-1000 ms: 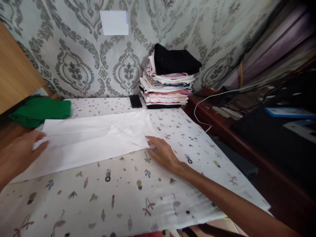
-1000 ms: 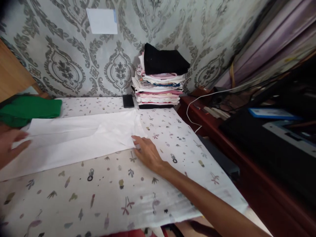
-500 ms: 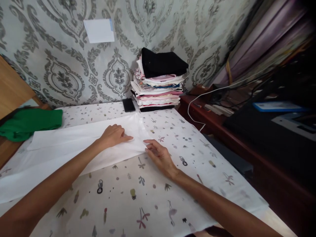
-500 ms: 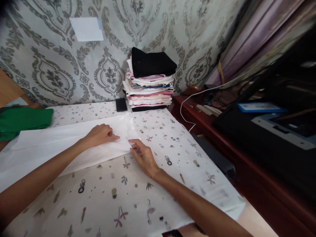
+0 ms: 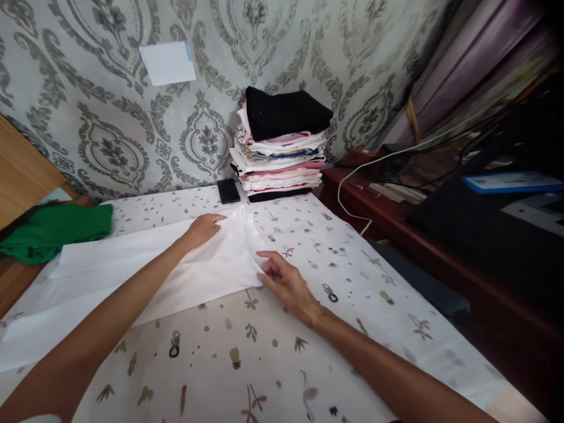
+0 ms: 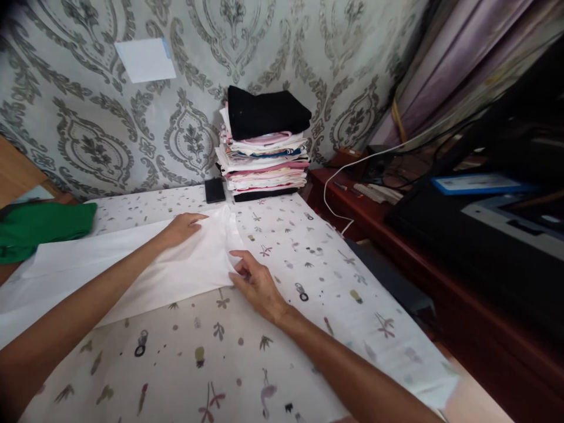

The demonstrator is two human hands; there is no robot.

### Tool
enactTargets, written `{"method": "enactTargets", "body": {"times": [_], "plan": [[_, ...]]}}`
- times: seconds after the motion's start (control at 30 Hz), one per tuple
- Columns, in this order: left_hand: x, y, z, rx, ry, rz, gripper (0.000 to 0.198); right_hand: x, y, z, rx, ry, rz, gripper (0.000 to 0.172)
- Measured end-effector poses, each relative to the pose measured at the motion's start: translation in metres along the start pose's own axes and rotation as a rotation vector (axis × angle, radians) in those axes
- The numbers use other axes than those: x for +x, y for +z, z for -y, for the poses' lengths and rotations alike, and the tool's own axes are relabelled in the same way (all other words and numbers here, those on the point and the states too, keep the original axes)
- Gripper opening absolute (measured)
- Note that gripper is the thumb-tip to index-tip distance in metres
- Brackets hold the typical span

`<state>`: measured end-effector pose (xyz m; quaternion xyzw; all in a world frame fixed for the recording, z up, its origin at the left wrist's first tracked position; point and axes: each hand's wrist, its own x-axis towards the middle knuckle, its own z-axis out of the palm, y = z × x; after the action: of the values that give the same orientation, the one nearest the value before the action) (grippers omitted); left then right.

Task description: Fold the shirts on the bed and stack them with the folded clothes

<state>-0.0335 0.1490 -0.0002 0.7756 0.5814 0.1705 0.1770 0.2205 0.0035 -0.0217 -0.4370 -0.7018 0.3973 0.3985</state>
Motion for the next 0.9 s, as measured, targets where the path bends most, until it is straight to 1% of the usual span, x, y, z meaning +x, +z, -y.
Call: {"method": "enactTargets", "body": {"times": [0.07,0.13,0.23,0.33,0.43,0.53,0.6,0.67,0.7,0.77,0.8,0.83,0.87,0.9], "plan": [[0.006,-0.002,0.008,-0.094,-0.017,0.018,0.043,0.0,-0.002,-0.002,-0.048,-0.027,0.039,0.039],[0.009,-0.003,0.012,-0.171,-0.039,0.031,0.038,0.0,-0.004,-0.003,-0.111,-0.061,0.06,0.038],[0.009,-0.003,0.015,-0.202,-0.049,0.052,0.034,0.003,-0.006,-0.004,-0.202,-0.093,0.06,0.036],[0.012,-0.008,0.017,-0.226,-0.063,0.083,0.035,0.003,-0.005,-0.005,-0.241,-0.078,0.05,0.036],[0.013,-0.024,0.022,-0.251,-0.102,0.148,0.037,0.003,-0.005,-0.006,-0.224,-0.066,0.009,0.035],[0.008,-0.048,0.03,-0.271,-0.158,0.281,0.041,0.012,-0.005,-0.003,-0.262,-0.133,-0.042,0.026],[0.001,-0.06,0.033,-0.255,-0.166,0.382,0.04,0.033,-0.003,0.002,-0.303,-0.206,-0.015,0.023],[-0.005,-0.066,0.035,-0.234,-0.143,0.435,0.037,0.066,0.004,0.01,-0.335,-0.246,0.068,0.026],[-0.007,-0.066,0.035,-0.237,-0.126,0.453,0.036,0.086,0.009,0.013,-0.354,-0.244,0.124,0.031],[-0.011,-0.065,0.035,-0.286,-0.09,0.483,0.034,0.128,0.022,0.018,-0.401,-0.215,0.234,0.049],[-0.013,-0.063,0.035,-0.326,-0.068,0.492,0.034,0.149,0.028,0.019,-0.407,-0.199,0.309,0.058],[-0.014,-0.062,0.035,-0.367,-0.047,0.496,0.032,0.168,0.035,0.02,-0.406,-0.183,0.392,0.061],[-0.015,-0.06,0.035,-0.403,-0.025,0.492,0.031,0.185,0.04,0.02,-0.409,-0.169,0.47,0.06],[-0.016,-0.06,0.036,-0.432,-0.004,0.485,0.03,0.199,0.044,0.019,-0.422,-0.16,0.544,0.055]]}}
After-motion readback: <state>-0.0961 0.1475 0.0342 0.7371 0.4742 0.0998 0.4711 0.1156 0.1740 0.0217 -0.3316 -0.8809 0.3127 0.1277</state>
